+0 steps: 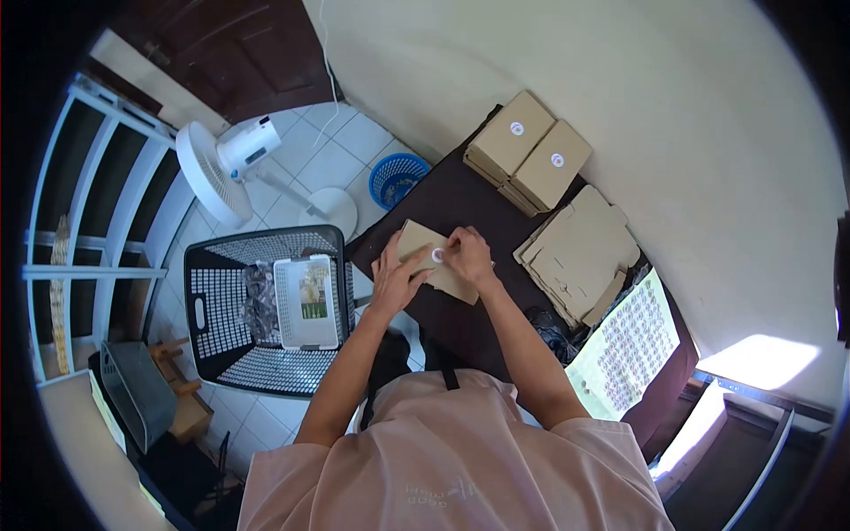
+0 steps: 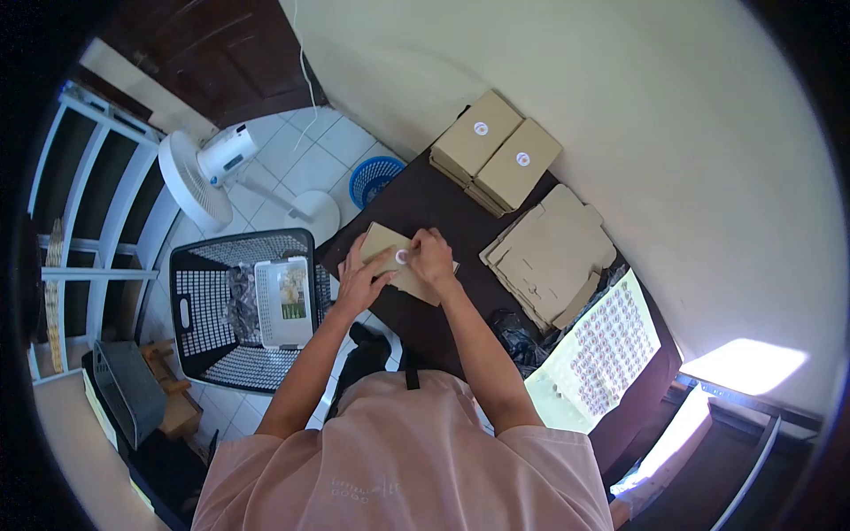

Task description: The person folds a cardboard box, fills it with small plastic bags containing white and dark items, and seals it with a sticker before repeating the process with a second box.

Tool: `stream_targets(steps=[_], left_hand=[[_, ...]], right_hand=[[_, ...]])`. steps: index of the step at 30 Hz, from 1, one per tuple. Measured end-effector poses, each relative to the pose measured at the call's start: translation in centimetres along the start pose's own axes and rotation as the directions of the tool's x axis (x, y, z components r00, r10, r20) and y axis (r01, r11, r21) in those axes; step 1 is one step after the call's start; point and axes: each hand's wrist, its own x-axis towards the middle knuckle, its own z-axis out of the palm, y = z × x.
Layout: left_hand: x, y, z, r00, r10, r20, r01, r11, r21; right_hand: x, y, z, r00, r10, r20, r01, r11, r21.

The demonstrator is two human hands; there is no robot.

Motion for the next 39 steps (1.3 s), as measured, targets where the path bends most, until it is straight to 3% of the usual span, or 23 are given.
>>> stream_targets(steps=[1,3,5,7,9,10,12,14,15,17,18,20,21,22,25,27,29,32,34,35,37,39], left_hand=[[0.5,0.0,-0.4,1.0,0.014,-0.001,-0.014,1.0,0.003],[1.2,-0.1,-1.5,0.983,-0.129,0.132,0.128,0.992,0.016],[1.4,-1.7,-1.5,0.988,-0.117,0.102,0.119,0.993,-0.013],[2.2,-3.6,-1.4,0.991,-0.132,-0.008,0.126,0.959,-0.253],[2.7,-4.4,-1.3,0.982,-0.187,-0.023,0.174,0.948,-0.268],[3.0,-4.6,-1.3,0.985,-0.171,-0.028,0.157,0.95,-0.269],[3.8,-4.5,-1.4,0.988,-0.149,-0.033,0.135,0.955,-0.266],[4.5,-4.0,-1.4,0.957,-0.262,0.127,0.285,0.93,-0.23],[4.9,-4.1,-1.5,0.957,-0.26,0.127,0.283,0.933,-0.222],[5.8,-4.0,-1.6,0.834,-0.358,0.42,0.459,0.873,-0.167],[5.9,-3.9,-1.9,0.834,-0.357,0.42,0.456,0.875,-0.163],[5.3,-3.6,-2.7,0.794,-0.361,0.49,0.586,0.667,-0.459],[5.0,-2.8,-3.3,0.795,-0.355,0.491,0.582,0.674,-0.455],[4.6,-1.6,-4.0,0.806,-0.321,0.497,0.588,0.527,-0.613],[3.7,2.1,-4.4,0.866,-0.325,0.38,0.42,0.062,-0.905],[3.7,5.2,-3.6,0.855,-0.41,0.317,0.333,-0.034,-0.942],[4.8,8.8,-3.5,0.827,-0.516,0.221,0.282,0.041,-0.959],[8.0,9.7,-5.1,0.877,-0.441,0.193,0.291,0.166,-0.942],[10.4,10.4,-6.4,0.924,-0.335,0.185,0.28,0.26,-0.924],[12.1,10.6,-6.7,0.929,-0.324,0.18,0.271,0.265,-0.925],[15.3,11.2,-7.0,0.944,-0.196,0.266,0.328,0.449,-0.831],[18.5,12.6,-5.6,0.948,-0.211,0.237,0.309,0.45,-0.838]], right_hand=[[-0.3,-0.2,-0.6,0.999,-0.034,0.015,0.033,0.998,0.052],[-1.2,-0.8,-1.8,0.997,-0.072,0.027,0.068,0.991,0.112],[-2.7,-0.8,-3.3,0.99,-0.112,-0.082,0.106,0.992,-0.075],[-3.7,-0.1,-4.0,0.991,-0.135,-0.013,0.134,0.989,-0.059],[-5.4,-0.1,-4.3,0.958,-0.281,0.052,0.285,0.924,-0.254],[-5.9,0.2,-3.8,0.958,-0.235,0.165,0.277,0.91,-0.309],[-6.2,0.6,-2.9,0.962,-0.198,0.187,0.255,0.896,-0.362],[-6.0,0.9,-2.6,0.966,-0.157,0.208,0.232,0.881,-0.413],[-5.8,0.8,-3.0,0.963,-0.158,0.219,0.229,0.907,-0.354],[-5.4,0.6,-4.2,0.961,-0.161,0.226,0.224,0.93,-0.29],[-5.1,0.6,-5.0,0.954,-0.21,0.216,0.257,0.942,-0.216],[-5.0,0.5,-6.6,0.948,-0.25,0.197,0.28,0.95,-0.138],[-4.9,0.0,-7.9,0.943,-0.273,0.191,0.293,0.952,-0.083],[-4.6,-0.4,-9.0,0.938,-0.295,0.181,0.305,0.952,-0.03],[-4.8,-2.5,-10.7,0.959,-0.283,0.015,0.283,0.958,-0.044],[-5.2,-4.6,-11.1,0.974,-0.21,-0.081,0.209,0.978,-0.021],[-5.5,-6.0,-11.4,0.971,-0.209,-0.111,0.205,0.978,-0.045],[-4.6,-6.1,-13.1,0.946,-0.252,-0.205,0.248,0.968,-0.048],[-3.7,-4.8,-14.3,0.978,-0.059,-0.2,0.146,0.88,0.452],[-2.9,-4.0,-14.4,0.975,-0.063,-0.213,0.155,0.879,0.451],[-1.3,-2.8,-14.6,0.992,0.069,-0.11,0.03,0.704,0.709],[0.0,-3.7,-14.9,0.987,0.122,-0.108,0.0,0.662,0.75]])
